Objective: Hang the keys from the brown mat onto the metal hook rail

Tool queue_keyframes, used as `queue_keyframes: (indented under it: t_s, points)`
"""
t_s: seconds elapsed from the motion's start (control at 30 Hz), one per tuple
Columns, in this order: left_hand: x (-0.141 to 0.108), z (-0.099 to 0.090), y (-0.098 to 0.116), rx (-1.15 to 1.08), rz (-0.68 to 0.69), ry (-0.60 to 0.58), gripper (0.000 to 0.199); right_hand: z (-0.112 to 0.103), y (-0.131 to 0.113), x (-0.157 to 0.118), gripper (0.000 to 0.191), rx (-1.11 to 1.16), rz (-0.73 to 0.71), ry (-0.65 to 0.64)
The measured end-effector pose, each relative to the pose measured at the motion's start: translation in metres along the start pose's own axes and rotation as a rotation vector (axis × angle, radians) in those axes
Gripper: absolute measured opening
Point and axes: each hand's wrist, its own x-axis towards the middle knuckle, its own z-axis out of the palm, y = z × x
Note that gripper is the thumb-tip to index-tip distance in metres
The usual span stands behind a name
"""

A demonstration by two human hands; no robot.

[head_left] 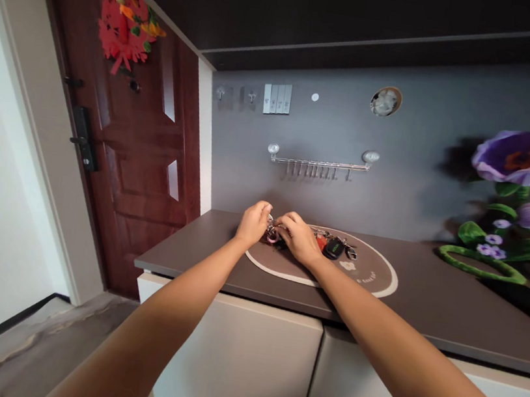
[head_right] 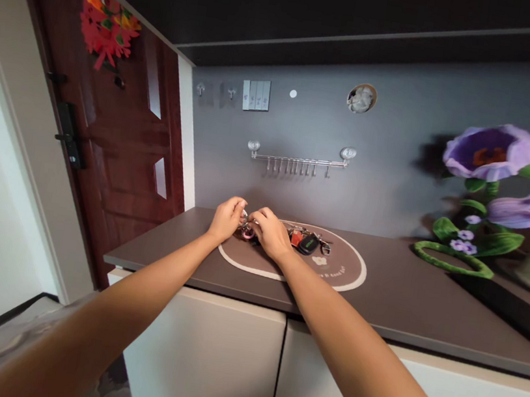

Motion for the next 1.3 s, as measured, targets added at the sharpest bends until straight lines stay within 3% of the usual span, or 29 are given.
queue_keyframes:
  t_s: [0.3, 0.63, 0.87, 1.3]
  points:
    - [0.001, 0.000, 0.002, 0.027, -0.104, -0.073, 0.021, -0.002, -0.004, 0.002, 0.007, 0.093, 0.047, 0.031]
    - [-0.001, 0.005, -0.006, 0.248, -0.065, -0.142, 0.027, 0.002, 0.007, 0.004, 0.017, 0.391, 0.331, 0.124]
    - [-0.003, 0.003, -0.008, 0.306, -0.012, -0.135, 0.027, -0.006, 0.007, 0.014, 0.024, 0.645, 0.526, 0.158]
    - [-0.002, -0.003, -0.005, 0.358, -0.073, -0.105, 0.029, -0.029, 0.030, 0.087, 0.016, 0.371, 0.476, 0.319]
